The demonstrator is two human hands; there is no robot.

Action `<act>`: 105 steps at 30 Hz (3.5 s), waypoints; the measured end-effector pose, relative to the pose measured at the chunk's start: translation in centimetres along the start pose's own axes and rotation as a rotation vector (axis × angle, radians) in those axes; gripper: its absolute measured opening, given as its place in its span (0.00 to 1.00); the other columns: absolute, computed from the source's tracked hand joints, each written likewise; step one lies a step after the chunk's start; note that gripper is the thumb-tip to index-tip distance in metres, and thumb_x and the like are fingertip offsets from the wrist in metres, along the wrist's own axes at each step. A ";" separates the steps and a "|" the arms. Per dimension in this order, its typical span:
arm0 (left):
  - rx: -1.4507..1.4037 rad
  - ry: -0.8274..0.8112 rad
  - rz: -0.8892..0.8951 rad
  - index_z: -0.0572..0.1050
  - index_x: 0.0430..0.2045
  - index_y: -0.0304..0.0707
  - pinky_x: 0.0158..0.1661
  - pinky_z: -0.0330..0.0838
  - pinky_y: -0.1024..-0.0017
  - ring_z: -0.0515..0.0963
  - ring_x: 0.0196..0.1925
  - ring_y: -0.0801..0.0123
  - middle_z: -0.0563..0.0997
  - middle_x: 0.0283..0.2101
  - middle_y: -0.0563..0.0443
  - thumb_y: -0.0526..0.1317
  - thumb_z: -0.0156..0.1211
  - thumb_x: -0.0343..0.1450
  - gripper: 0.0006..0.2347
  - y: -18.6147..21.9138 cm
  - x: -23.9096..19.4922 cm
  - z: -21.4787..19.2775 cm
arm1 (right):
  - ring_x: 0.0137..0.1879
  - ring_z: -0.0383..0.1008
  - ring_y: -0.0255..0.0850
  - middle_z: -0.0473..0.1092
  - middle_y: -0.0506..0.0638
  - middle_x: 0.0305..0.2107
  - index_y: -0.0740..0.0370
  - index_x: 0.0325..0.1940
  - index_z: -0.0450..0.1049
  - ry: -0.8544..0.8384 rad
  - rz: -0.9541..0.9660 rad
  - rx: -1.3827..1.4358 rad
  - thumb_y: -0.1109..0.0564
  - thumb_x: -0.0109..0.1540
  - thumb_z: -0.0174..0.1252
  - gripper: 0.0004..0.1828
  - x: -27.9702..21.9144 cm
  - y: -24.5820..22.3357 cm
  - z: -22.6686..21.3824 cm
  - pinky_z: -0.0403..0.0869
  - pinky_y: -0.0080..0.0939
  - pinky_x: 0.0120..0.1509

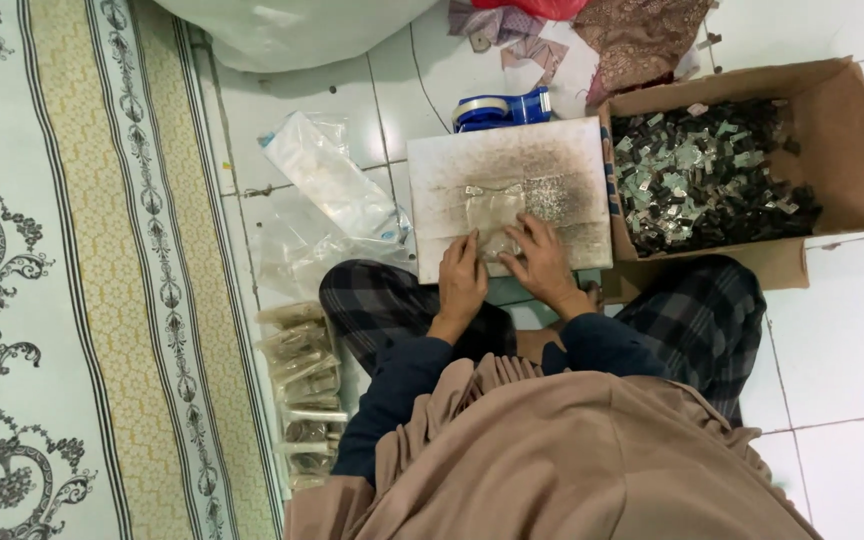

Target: The person sits on the floor and sorts small metal hardware parts from a cardboard box onto a white board. They then place the sorted parts into a clear plastic bag, seal it, and set it aside with other packaged bags.

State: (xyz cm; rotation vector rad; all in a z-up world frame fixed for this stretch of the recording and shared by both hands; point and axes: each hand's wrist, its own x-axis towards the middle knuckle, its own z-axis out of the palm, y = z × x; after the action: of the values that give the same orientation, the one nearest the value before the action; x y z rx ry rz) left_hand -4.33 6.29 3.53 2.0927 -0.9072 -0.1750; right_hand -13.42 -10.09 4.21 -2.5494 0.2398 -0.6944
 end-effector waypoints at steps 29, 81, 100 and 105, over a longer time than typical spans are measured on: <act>-0.023 0.042 0.037 0.80 0.44 0.41 0.39 0.80 0.65 0.85 0.41 0.56 0.83 0.37 0.47 0.38 0.62 0.75 0.06 0.8 3.1 -2.4 | 0.42 0.76 0.54 0.77 0.51 0.31 0.52 0.51 0.81 0.003 0.279 0.167 0.57 0.64 0.66 0.11 0.8 1.4 -0.1 0.73 0.51 0.47; 0.211 -0.023 0.154 0.70 0.51 0.58 0.30 0.81 0.57 0.84 0.34 0.52 0.72 0.36 0.56 0.44 0.54 0.77 0.09 -2.7 5.9 -0.2 | 0.43 0.80 0.56 0.75 0.51 0.33 0.51 0.42 0.81 -0.221 0.452 0.028 0.42 0.64 0.66 0.13 4.4 4.9 -0.2 0.77 0.51 0.46; 0.488 0.231 0.462 0.76 0.38 0.60 0.53 0.71 0.58 0.75 0.55 0.54 0.73 0.52 0.48 0.46 0.48 0.78 0.07 -3.7 6.6 0.8 | 0.45 0.78 0.53 0.76 0.53 0.35 0.53 0.44 0.82 -0.021 0.452 0.183 0.53 0.67 0.66 0.05 14.4 14.2 -0.8 0.75 0.46 0.51; 0.472 0.226 0.429 0.75 0.39 0.63 0.57 0.70 0.53 0.74 0.60 0.53 0.73 0.55 0.48 0.48 0.50 0.77 0.05 -3.0 7.0 0.6 | 0.51 0.73 0.54 0.72 0.53 0.42 0.50 0.46 0.82 -0.011 0.195 -0.099 0.52 0.66 0.67 0.06 19.7 20.4 2.3 0.72 0.49 0.58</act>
State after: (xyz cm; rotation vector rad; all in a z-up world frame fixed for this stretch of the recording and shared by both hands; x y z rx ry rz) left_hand 2.19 2.52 2.22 2.2109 -1.3212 0.5360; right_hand 3.82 -32.50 0.84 -2.5772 0.5234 -0.6067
